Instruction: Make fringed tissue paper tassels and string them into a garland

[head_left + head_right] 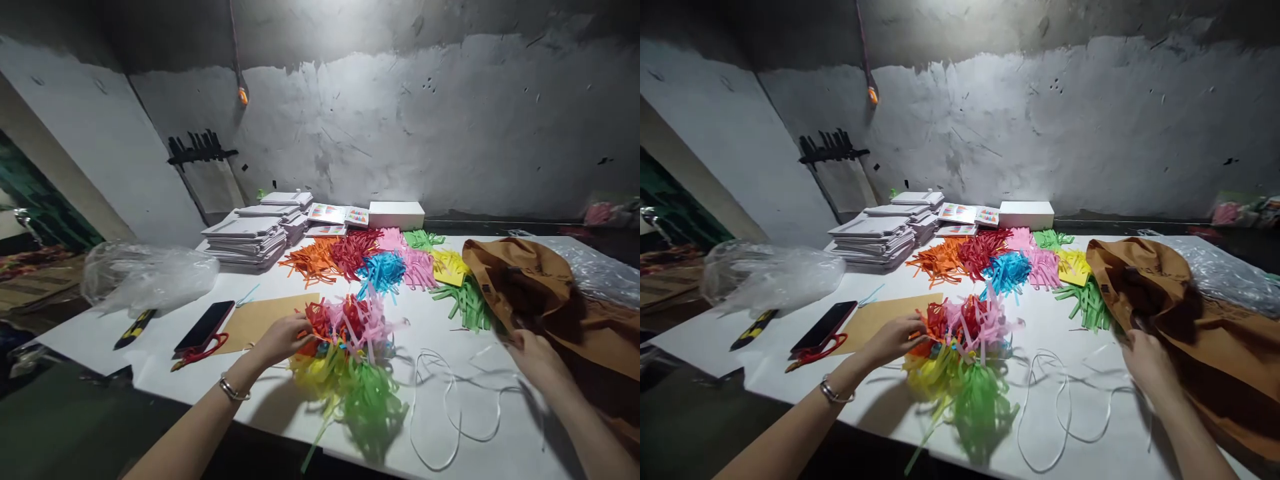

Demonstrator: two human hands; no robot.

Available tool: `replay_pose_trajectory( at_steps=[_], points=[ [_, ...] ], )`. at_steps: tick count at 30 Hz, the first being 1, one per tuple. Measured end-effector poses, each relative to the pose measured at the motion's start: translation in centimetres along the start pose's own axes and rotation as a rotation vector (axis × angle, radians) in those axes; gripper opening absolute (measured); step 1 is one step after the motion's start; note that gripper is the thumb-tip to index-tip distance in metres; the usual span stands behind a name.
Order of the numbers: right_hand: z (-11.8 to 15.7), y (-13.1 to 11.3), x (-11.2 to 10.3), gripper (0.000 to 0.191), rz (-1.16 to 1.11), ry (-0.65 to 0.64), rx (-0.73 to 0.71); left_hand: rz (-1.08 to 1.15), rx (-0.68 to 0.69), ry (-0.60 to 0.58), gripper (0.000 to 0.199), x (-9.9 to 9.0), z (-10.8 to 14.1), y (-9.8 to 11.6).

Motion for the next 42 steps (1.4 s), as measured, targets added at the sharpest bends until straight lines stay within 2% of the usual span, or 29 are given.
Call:
replay_pose_trajectory(
  at_steps=[1, 3, 6, 9, 11, 14, 17, 21, 27, 31, 34, 38, 42],
  points=[
    [0.4, -0.4, 1.0, 0.014, 0.06, -0.009, -0.058, 0.001, 0.013, -0.009, 0.028, 0.2, 0.0, 0.2],
    [1.8, -1.6, 4.3, 0.018, 0.139, -0.102, -0.208, 0.01, 0.028, -0.014, 0.028, 0.5, 0.0, 0.6],
    [5.2, -3.7, 11.7, 0.023, 0.214, -0.407, -0.424, 0.047, 0.03, 0.009, 0.026, 0.5, 0.2, 1.2],
    [8.4, -5.0, 18.3, 0.018, 0.268, -0.602, -0.536, 0.103, 0.007, 0.063, 0.026, 0.0, 0.4, 1.7],
    [9.4, -5.4, 21.2, 0.011, 0.277, -0.668, -0.561, 0.15, -0.022, 0.116, 0.027, -0.4, 0.7, 1.8],
    [9.6, -5.5, 23.1, 0.009, 0.253, -0.714, -0.539, 0.237, -0.084, 0.204, 0.031, -1.2, 1.4, 1.6],
    [9.3, -5.3, 23.0, 0.015, 0.196, -0.758, -0.458, 0.339, -0.149, 0.281, 0.033, -1.7, 2.3, 1.2],
    [9.5, -5.6, 21.7, 0.02, 0.125, -0.818, -0.379, 0.473, -0.196, 0.337, 0.036, -1.6, 2.8, 1.0],
    [8.9, -9.0, 17.8, 0.031, 0.063, -0.871, -0.386, 0.577, -0.27, 0.419, 0.036, -1.8, 3.0, 1.0],
    [6.3, -11.6, 13.7, 0.052, 0.006, -0.658, -0.354, 0.6, -0.255, 0.4, 0.035, -2.3, 2.9, 2.6],
    [5.8, -12.8, 11.6, 0.046, -0.004, -0.622, -0.376, 0.621, -0.212, 0.379, 0.034, -2.7, 2.5, 4.1],
    [5.5, -13.9, 8.5, 0.037, -0.064, -0.451, -0.399, 0.637, -0.167, 0.448, 0.034, -3.7, 2.4, 5.5],
    [5.4, -14.3, 6.6, 0.036, -0.274, -0.463, -0.359, 0.622, -0.09, 0.508, 0.033, -4.4, 3.0, 7.0]
  ],
)
Point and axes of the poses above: each hand's wrist, its own z-axis away from the middle knuckle, its own x-axis out of the palm, y = z × x, the point moved 5 cm from there along -z, towards the middle knuckle, and after that the axes turned 1 degree about x, right-handed, at the moved point
